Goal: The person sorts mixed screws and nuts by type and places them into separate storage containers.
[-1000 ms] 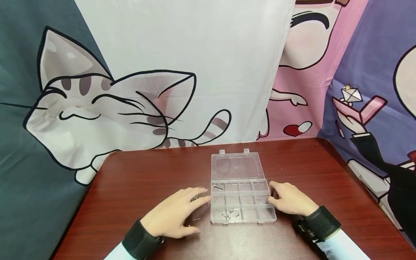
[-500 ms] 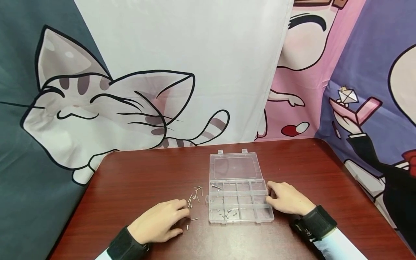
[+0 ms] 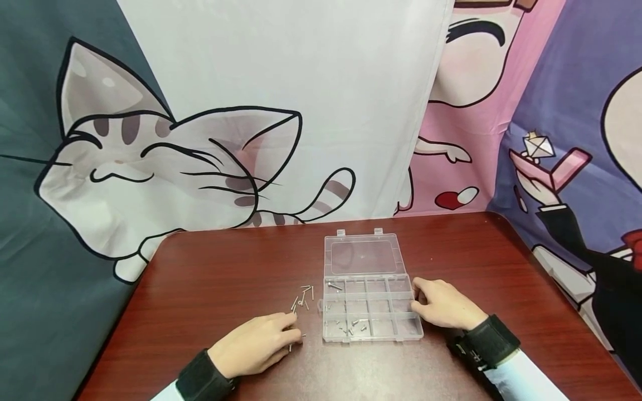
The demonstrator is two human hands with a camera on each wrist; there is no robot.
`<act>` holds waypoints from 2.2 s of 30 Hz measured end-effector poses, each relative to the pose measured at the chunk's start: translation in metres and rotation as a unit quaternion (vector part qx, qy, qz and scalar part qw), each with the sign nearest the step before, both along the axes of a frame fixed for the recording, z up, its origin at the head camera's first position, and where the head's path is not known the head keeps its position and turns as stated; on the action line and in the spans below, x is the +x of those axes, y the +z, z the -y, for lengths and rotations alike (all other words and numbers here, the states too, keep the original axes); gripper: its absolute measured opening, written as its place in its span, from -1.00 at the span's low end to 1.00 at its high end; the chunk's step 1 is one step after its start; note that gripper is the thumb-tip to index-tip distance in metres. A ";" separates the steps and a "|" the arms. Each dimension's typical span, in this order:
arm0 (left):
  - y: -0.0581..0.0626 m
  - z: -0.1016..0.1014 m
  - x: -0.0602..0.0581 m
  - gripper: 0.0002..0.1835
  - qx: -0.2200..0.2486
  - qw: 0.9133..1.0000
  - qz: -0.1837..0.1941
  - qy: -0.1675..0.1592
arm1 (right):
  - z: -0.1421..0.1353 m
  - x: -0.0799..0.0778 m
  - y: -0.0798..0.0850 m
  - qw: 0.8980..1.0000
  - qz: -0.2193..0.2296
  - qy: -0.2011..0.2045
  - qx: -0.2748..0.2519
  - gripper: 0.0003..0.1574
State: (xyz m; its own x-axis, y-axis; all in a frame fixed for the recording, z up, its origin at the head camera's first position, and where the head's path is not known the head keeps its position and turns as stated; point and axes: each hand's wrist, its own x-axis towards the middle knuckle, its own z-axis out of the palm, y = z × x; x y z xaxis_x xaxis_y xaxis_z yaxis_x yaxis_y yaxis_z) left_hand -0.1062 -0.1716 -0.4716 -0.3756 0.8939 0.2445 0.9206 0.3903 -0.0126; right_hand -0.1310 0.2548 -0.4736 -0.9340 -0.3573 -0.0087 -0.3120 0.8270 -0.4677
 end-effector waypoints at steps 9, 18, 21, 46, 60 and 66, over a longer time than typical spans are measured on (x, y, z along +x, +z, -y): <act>-0.002 -0.005 -0.001 -0.85 0.001 1.000 0.018 -0.022 | -0.002 0.003 0.003 1.000 -0.002 -0.004 0.000 -0.82; -0.001 -0.007 -0.006 -0.82 0.004 1.000 0.021 -0.004 | -0.001 0.003 0.003 1.000 0.004 -0.006 0.001 -0.83; 0.003 -0.008 -0.009 -0.79 0.010 1.000 0.026 -0.009 | -0.001 0.001 0.002 1.000 0.001 -0.004 0.001 -0.83; 0.005 -0.021 0.019 -0.80 -0.011 0.995 0.067 -0.070 | 0.002 0.002 0.003 1.000 -0.001 -0.005 0.000 -0.83; 0.024 -0.054 0.001 -0.80 0.026 0.998 0.025 -0.060 | 0.002 0.000 -0.001 1.000 -0.008 -0.004 0.004 -0.83; 0.027 -0.078 -0.012 -0.80 0.046 0.997 0.004 -0.063 | 0.003 0.001 0.001 1.000 -0.002 -0.003 -0.001 -0.83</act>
State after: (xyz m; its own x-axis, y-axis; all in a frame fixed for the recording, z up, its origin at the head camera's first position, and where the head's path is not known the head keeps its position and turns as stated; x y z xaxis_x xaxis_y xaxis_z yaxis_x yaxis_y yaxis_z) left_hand -0.1187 -0.0938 -0.4442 -0.2651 0.9075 0.3257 0.9621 0.2716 0.0262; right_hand -0.1298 0.2515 -0.4731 -0.9360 -0.3519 -0.0037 -0.3094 0.8277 -0.4682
